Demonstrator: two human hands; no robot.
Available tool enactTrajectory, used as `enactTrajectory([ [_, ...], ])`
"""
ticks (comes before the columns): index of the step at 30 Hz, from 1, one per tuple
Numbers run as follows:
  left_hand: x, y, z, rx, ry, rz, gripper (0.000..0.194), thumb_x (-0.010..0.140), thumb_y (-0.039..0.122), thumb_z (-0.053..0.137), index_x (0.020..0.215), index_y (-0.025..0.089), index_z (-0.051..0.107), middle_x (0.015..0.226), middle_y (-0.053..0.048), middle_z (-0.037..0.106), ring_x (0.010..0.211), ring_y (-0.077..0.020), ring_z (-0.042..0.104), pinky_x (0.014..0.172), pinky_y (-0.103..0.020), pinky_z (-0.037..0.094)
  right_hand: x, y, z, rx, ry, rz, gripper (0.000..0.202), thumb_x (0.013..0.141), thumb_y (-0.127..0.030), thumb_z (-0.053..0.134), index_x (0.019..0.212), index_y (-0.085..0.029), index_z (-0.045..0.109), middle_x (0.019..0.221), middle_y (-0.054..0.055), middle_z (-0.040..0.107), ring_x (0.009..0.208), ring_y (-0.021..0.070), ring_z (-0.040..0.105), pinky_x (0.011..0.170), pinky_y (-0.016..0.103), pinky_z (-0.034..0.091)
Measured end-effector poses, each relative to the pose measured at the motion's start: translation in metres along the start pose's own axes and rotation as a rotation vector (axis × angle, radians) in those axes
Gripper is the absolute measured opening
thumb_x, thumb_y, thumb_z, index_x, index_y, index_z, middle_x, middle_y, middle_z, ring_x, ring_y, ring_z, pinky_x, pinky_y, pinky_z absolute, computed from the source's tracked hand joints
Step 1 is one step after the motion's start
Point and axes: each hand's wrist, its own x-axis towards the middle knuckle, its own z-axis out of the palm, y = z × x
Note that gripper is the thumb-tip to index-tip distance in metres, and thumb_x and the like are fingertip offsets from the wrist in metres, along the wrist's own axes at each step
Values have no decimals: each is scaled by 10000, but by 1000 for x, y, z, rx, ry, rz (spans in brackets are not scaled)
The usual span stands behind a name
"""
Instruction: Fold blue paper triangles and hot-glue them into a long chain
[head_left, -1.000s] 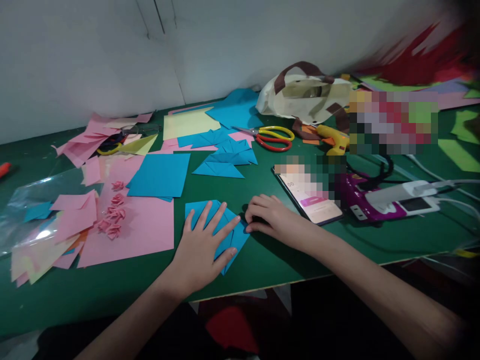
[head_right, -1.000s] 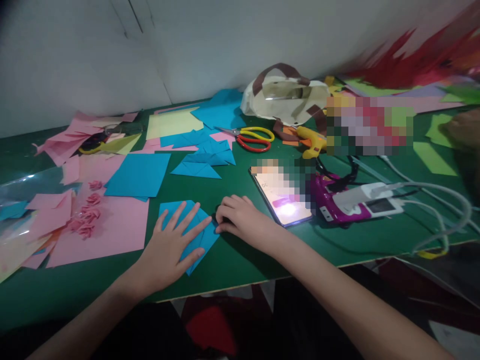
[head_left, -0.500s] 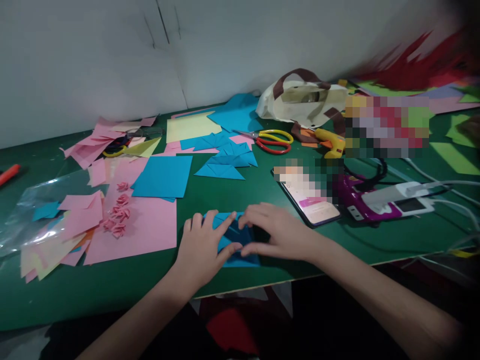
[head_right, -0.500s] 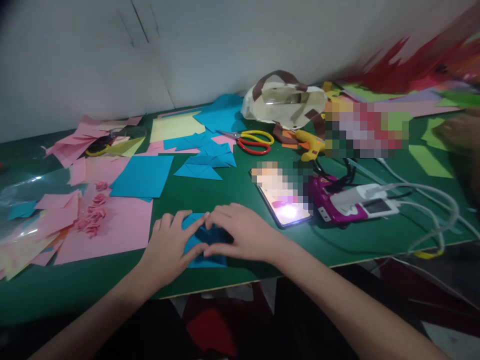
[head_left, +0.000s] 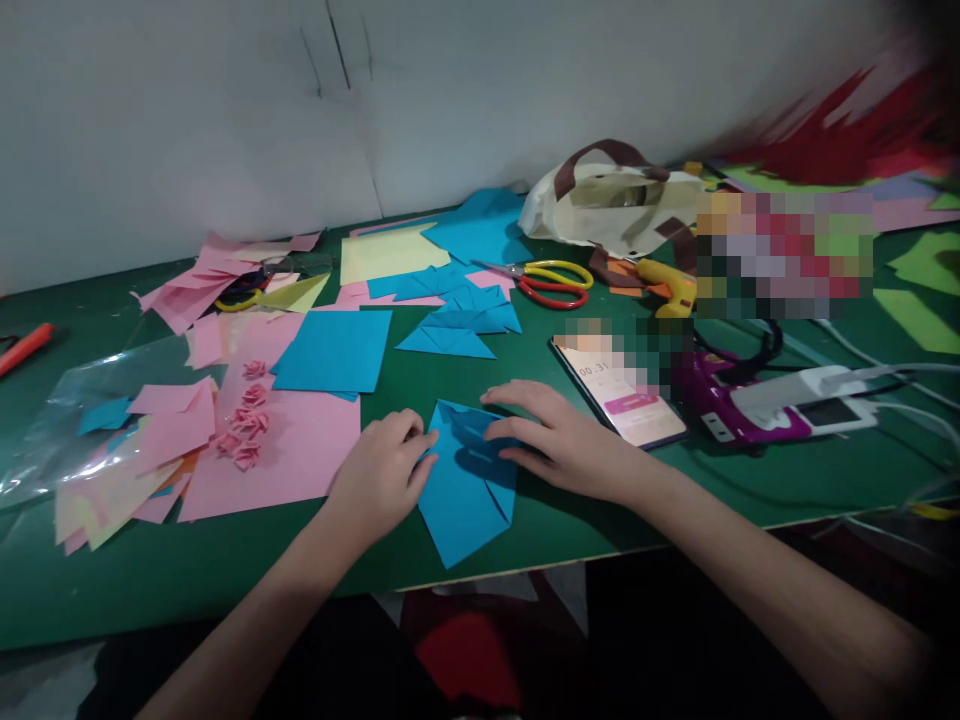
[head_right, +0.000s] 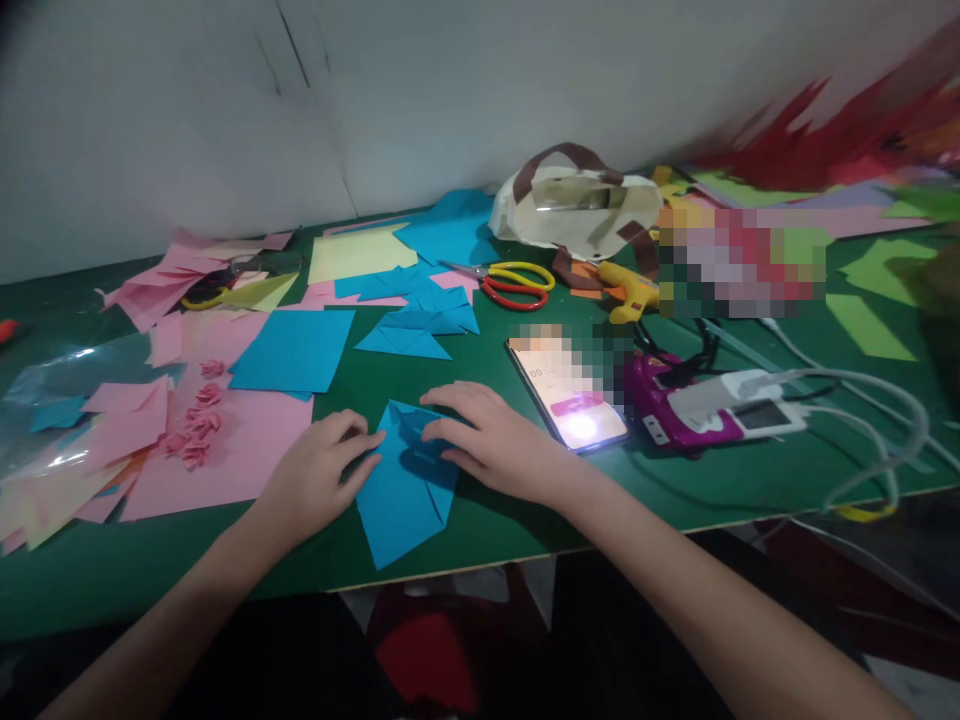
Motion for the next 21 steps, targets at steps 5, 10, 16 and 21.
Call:
enactTrajectory([
  [5,-3,-10,-10,-140,-36,199,212,912,228,397,894,174,601,1453,-80,347,1351,-263,258,1036,-469,320,-1,-5,7,93,-76,25,310,920,-133,363,1199,-214,472,1317,83,495,1230,167,438,1001,380,400],
  [10,-3,-14,-11,-202,-221,203,248,934,215,329,1040,204,553,1443,-30,376,1364,-180,244,1103,-442,238,-3,-2,13,39,-89,-52,381,912,-64,339,1243,-219,444,1246,43,579,1183,143,494,1049,411,331],
  [16,-1,-11,-3,-96,-157,179,310,932,269,374,1217,242,495,1449,-26,365,1349,-184,281,1079,-429,282,-4,-12,6,11,-95,-127,331,867,-389,522,1122,-180,538,1165,113,588,1113,215,505,903,390,390],
  [21,-5,5,13,57,-43,113,345,939,283,364,1254,217,489,1429,-69,394,1316,-227,347,1028,-453,345,-6,-22,2,116,-221,-86,529,703,-574,630,1069,-198,560,1132,114,548,1060,246,487,872,397,377],
])
